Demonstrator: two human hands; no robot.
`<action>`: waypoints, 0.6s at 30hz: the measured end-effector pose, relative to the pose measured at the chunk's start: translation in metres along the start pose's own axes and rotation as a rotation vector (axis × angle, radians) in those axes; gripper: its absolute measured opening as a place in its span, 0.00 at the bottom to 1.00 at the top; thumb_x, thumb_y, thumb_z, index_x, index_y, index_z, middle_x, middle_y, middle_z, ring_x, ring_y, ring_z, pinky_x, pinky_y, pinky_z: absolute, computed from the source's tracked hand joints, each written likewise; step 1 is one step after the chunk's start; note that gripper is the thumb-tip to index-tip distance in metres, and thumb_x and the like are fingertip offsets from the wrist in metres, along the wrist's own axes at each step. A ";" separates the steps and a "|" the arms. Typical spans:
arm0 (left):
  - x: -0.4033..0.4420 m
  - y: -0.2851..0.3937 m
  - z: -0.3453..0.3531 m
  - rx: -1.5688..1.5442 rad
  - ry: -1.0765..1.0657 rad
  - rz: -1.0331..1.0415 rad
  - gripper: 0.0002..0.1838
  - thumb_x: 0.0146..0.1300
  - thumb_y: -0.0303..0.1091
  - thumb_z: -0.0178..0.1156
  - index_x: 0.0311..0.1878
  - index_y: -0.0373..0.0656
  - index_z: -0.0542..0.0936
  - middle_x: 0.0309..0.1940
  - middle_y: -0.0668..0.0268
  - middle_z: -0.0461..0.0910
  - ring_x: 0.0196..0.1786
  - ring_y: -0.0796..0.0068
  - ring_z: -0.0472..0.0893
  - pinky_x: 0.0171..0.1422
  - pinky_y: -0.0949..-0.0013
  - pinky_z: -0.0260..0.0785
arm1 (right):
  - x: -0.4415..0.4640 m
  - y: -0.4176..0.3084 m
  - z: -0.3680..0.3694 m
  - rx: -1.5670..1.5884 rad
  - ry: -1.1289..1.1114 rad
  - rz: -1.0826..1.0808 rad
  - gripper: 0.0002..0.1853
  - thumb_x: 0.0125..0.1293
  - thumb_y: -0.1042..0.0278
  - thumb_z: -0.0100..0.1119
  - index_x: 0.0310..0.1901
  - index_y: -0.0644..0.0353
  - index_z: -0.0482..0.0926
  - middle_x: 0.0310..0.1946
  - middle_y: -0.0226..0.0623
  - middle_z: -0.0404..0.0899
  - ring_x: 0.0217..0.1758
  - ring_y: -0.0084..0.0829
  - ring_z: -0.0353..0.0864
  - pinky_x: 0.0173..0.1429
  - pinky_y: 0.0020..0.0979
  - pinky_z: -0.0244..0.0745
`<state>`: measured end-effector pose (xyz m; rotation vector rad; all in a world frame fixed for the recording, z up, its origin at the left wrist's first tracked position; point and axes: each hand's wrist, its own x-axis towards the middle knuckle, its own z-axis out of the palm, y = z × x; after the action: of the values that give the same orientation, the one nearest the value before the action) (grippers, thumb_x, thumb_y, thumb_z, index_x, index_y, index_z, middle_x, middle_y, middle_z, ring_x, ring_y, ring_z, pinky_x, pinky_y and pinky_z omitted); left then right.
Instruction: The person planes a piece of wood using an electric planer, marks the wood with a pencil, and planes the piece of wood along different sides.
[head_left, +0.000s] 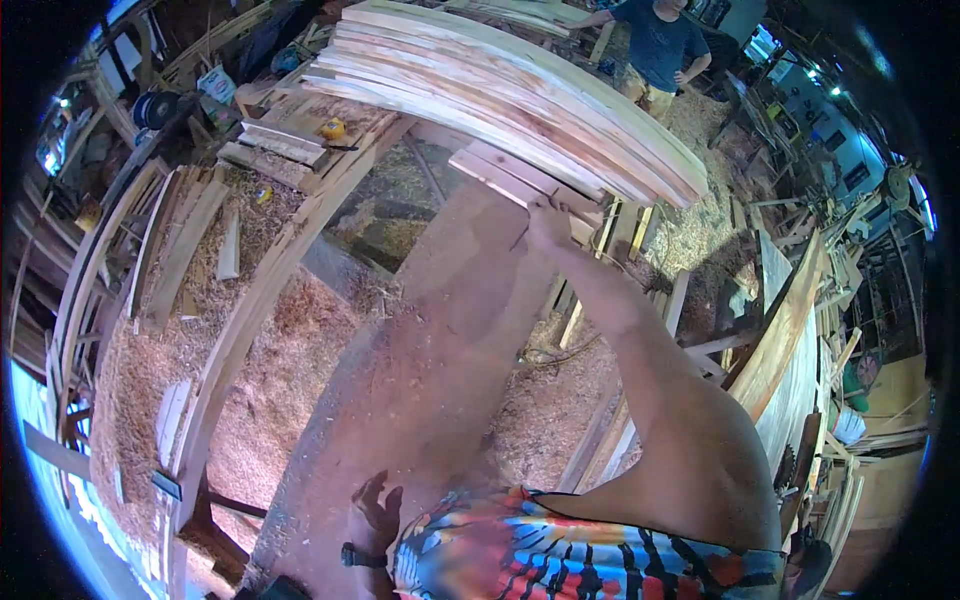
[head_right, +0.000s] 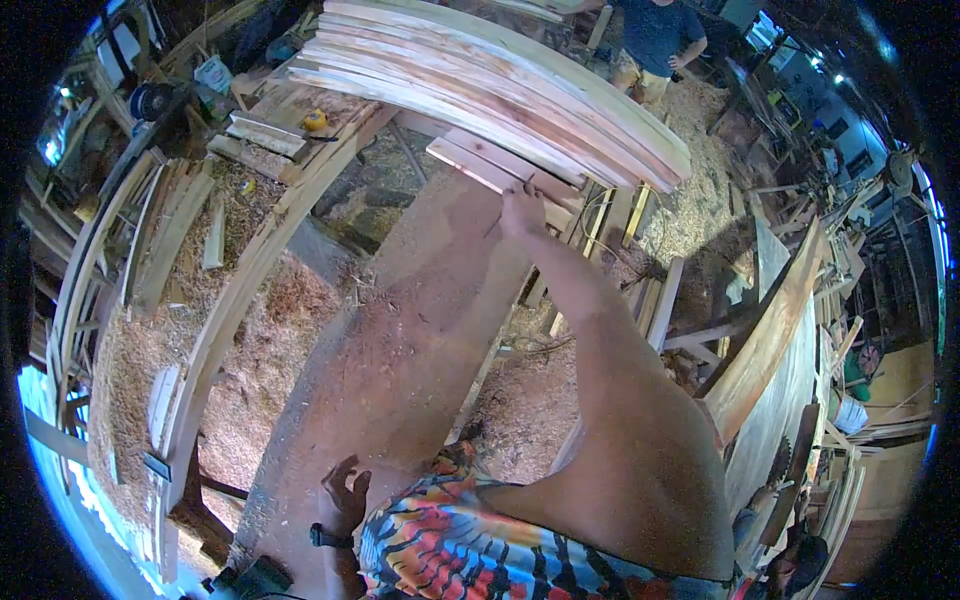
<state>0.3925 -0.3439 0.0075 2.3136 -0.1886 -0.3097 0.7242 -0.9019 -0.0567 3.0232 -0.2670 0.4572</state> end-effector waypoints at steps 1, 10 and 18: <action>-0.001 0.002 0.001 0.001 0.000 -0.020 0.20 0.63 0.35 0.68 0.55 0.34 0.82 0.45 0.47 0.87 0.46 0.47 0.86 0.53 0.52 0.78 | 0.002 -0.003 -0.003 -0.053 -0.015 -0.015 0.14 0.66 0.69 0.51 0.48 0.55 0.85 0.57 0.41 0.81 0.61 0.46 0.81 0.63 0.54 0.74; -0.007 -0.011 0.008 -0.095 0.070 -0.088 0.15 0.63 0.34 0.66 0.51 0.38 0.85 0.43 0.52 0.88 0.45 0.49 0.88 0.52 0.54 0.79 | 0.045 -0.001 0.013 -0.100 -0.236 0.149 0.13 0.68 0.68 0.50 0.42 0.59 0.87 0.52 0.50 0.83 0.56 0.52 0.83 0.61 0.53 0.77; -0.010 -0.014 0.013 -0.162 0.172 -0.156 0.15 0.64 0.35 0.67 0.51 0.38 0.85 0.42 0.53 0.89 0.45 0.55 0.89 0.51 0.58 0.80 | -0.001 -0.116 -0.057 0.091 -0.378 0.012 0.16 0.60 0.65 0.63 0.46 0.66 0.86 0.52 0.58 0.84 0.59 0.56 0.83 0.65 0.50 0.78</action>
<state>0.3794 -0.3411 -0.0098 2.1838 0.1002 -0.1949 0.7284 -0.7819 -0.0074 3.1786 -0.2918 -0.1111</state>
